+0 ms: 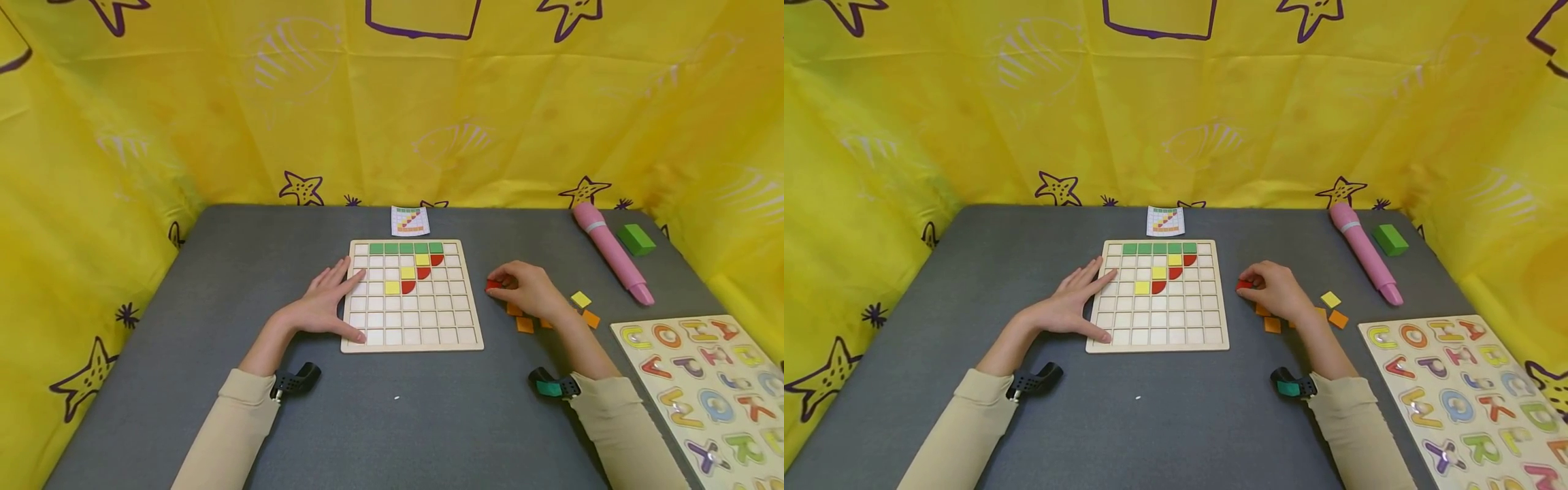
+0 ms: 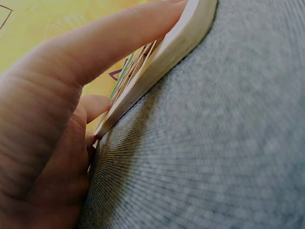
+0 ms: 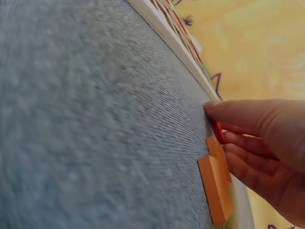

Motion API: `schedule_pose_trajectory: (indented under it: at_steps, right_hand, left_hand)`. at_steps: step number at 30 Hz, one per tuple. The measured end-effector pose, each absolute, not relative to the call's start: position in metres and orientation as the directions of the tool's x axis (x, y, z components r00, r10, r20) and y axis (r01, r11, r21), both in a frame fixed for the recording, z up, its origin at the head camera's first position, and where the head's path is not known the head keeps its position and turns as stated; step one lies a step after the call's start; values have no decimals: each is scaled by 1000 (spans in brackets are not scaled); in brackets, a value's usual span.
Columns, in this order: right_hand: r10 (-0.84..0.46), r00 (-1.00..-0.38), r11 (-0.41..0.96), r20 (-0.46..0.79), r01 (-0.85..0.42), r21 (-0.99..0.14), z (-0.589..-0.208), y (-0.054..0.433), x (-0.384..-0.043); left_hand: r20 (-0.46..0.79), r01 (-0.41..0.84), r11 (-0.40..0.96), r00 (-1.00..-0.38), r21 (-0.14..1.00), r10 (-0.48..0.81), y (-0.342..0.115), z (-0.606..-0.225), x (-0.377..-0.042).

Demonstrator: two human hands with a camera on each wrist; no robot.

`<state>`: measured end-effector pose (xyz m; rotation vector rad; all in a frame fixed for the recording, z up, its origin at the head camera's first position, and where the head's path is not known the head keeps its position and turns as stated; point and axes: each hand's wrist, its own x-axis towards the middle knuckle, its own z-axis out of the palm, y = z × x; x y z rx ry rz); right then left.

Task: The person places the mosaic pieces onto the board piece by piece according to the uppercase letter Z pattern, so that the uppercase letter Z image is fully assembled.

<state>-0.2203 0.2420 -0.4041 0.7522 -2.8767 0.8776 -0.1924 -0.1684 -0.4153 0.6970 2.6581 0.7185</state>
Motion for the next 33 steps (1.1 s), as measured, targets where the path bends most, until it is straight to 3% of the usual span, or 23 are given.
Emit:
schedule_pose_trajectory:
  at_steps: [7,13,23,33]
  right_hand:
    - [-425,-886,682,186,-448,-578,-403,213,-217]
    - [-491,-857,613,159,-469,-636,-401,178,-210]
    - [-599,-778,547,192,-572,-612,-402,121,-204]
    - [-642,-742,534,193,-613,-582,-407,96,-206]
  left_hand:
    - [-163,368,760,-838,535,521,-169,-413,-192]
    - [-163,367,763,-840,532,517,-169,-412,-193]
    - [-157,372,756,-837,538,524,-169,-411,-192]
    - [-157,378,757,-835,533,528,-168,-412,-191]
